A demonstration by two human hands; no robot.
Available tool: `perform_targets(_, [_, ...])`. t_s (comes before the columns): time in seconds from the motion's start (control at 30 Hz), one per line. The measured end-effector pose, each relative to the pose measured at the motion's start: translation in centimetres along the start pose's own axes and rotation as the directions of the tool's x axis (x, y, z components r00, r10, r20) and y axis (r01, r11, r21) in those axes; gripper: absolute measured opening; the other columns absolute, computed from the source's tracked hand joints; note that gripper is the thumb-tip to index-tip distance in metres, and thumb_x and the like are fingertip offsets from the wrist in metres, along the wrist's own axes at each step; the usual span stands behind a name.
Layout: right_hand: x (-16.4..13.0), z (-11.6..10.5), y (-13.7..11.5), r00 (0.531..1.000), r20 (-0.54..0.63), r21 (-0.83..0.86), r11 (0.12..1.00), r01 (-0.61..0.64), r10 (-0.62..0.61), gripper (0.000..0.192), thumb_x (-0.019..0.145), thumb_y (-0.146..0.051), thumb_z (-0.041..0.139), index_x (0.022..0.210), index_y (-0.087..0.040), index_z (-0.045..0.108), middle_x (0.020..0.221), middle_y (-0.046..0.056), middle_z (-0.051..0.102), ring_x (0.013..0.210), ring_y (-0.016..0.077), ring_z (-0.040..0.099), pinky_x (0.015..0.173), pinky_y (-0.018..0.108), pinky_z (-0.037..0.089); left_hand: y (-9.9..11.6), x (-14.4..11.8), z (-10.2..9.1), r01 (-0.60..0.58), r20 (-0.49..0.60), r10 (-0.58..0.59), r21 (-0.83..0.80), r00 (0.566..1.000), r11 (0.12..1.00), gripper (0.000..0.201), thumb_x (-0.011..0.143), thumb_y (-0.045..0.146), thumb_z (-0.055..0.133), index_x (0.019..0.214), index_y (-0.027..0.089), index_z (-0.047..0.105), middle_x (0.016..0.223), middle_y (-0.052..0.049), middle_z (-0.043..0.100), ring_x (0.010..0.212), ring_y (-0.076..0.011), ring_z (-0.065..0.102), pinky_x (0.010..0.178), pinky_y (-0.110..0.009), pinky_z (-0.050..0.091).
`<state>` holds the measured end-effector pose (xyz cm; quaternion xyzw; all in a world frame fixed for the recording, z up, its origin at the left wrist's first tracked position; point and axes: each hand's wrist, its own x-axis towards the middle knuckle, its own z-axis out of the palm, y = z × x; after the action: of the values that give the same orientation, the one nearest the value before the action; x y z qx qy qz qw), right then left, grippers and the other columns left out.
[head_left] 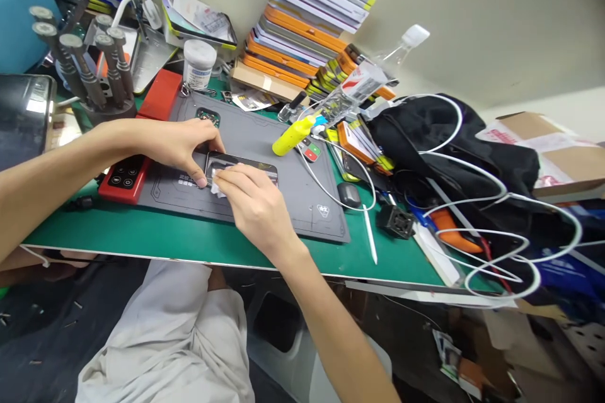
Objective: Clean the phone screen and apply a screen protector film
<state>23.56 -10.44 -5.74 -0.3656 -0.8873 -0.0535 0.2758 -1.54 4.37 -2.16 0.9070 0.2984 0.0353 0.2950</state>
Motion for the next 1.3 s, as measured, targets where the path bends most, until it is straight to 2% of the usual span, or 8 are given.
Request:
perform_targets(0.13, [-0.2, -0.1, 0.0, 1.0, 0.005, -0.022, 1.0, 0.013, -0.013, 0.042, 0.121, -0.007, 0.051, 0.137, -0.02, 0.088, 0.139, 0.009, 0.088, 0.133, 0.0254, 0.08, 0.124, 0.048, 0.065, -0.2, -0.1, -0.1, 0.002, -0.001, -0.002, 0.016, 1.0, 1.0, 0.095, 0.072, 0.084, 0.089, 0.143, 0.022, 0.072, 0.148, -0.015, 0.07, 0.139, -0.0387, 0.061, 0.119, -0.042, 0.049])
perform_targets(0.37, [-5.6, -2.9, 3.5, 0.99, -0.133, -0.131, 0.989, -0.072, 0.054, 0.035, 0.117, -0.005, 0.062, 0.135, -0.02, 0.087, 0.134, 0.008, 0.09, 0.127, 0.027, 0.082, 0.117, 0.048, 0.068, -0.1, 0.0, -0.3, 0.064, 0.01, -0.064, 0.017, 0.998, 0.998, 0.099, 0.068, 0.082, 0.09, 0.145, 0.023, 0.071, 0.148, -0.015, 0.067, 0.141, -0.0416, 0.059, 0.119, -0.044, 0.049])
perform_targets(0.5, [-7.0, -3.8, 4.5, 0.984, -0.163, -0.18, 0.979, -0.099, 0.07, 0.033, 0.116, -0.004, 0.063, 0.132, -0.02, 0.087, 0.13, 0.008, 0.09, 0.123, 0.0275, 0.083, 0.113, 0.048, 0.07, 0.0, 0.2, -0.4, 0.108, 0.02, -0.108, 0.015, 0.994, 0.994, 0.104, 0.063, 0.084, 0.09, 0.145, 0.022, 0.072, 0.146, -0.016, 0.065, 0.139, -0.0435, 0.059, 0.117, -0.046, 0.049])
perform_targets(0.7, [-6.4, -3.8, 3.7, 0.981, -0.188, -0.176, 0.981, -0.084, 0.05, 0.028, 0.114, -0.001, 0.066, 0.128, -0.015, 0.086, 0.128, 0.01, 0.09, 0.121, 0.028, 0.083, 0.109, 0.044, 0.071, -0.3, 0.3, -0.5, 0.108, 0.016, -0.108, 0.024, 0.994, 0.994, 0.105, 0.064, 0.085, 0.09, 0.146, 0.024, 0.073, 0.146, -0.015, 0.067, 0.138, -0.0424, 0.06, 0.117, -0.044, 0.049])
perform_targets(0.93, [-3.4, -1.6, 1.1, 0.978, -0.207, -0.16, 0.986, -0.036, 0.002, 0.03, 0.118, -0.003, 0.059, 0.127, -0.01, 0.087, 0.129, 0.01, 0.09, 0.122, 0.0256, 0.081, 0.117, 0.039, 0.066, -1.1, 0.3, -0.5, 0.104, -0.003, -0.104, 0.072, 0.995, 0.992, 0.109, 0.065, 0.089, 0.088, 0.151, 0.023, 0.074, 0.144, -0.013, 0.071, 0.133, -0.0377, 0.061, 0.117, -0.04, 0.048])
perform_targets(1.03, [-3.8, -1.9, 1.8, 0.979, -0.205, -0.17, 0.985, -0.018, -0.018, 0.03, 0.118, -0.003, 0.059, 0.127, -0.011, 0.087, 0.129, 0.01, 0.09, 0.122, 0.0258, 0.081, 0.116, 0.041, 0.066, -1.6, 0.2, -0.4, 0.093, -0.017, -0.092, 0.078, 0.996, 0.993, 0.109, 0.069, 0.09, 0.086, 0.153, 0.022, 0.074, 0.146, -0.012, 0.07, 0.131, -0.0354, 0.062, 0.117, -0.04, 0.049])
perform_targets(1.17, [-6.4, -3.7, 3.7, 0.983, -0.182, -0.176, 0.982, -0.068, 0.035, 0.033, 0.116, -0.002, 0.061, 0.133, -0.017, 0.086, 0.13, 0.008, 0.09, 0.124, 0.0271, 0.082, 0.113, 0.045, 0.069, -2.1, 0.5, -0.2, 0.079, -0.038, -0.076, 0.072, 0.996, 0.994, 0.11, 0.065, 0.093, 0.088, 0.15, 0.025, 0.076, 0.141, -0.01, 0.07, 0.131, -0.0367, 0.064, 0.116, -0.043, 0.05])
perform_targets(1.3, [-6.4, -3.6, 3.6, 0.982, -0.182, -0.17, 0.982, -0.087, 0.056, 0.033, 0.116, -0.001, 0.06, 0.131, -0.012, 0.086, 0.129, 0.012, 0.09, 0.126, 0.0282, 0.081, 0.113, 0.043, 0.07, -2.2, 0.7, -0.2, 0.065, -0.046, -0.063, 0.058, 0.997, 0.996, 0.107, 0.061, 0.093, 0.09, 0.145, 0.026, 0.077, 0.136, -0.009, 0.069, 0.129, -0.0368, 0.064, 0.118, -0.046, 0.05])
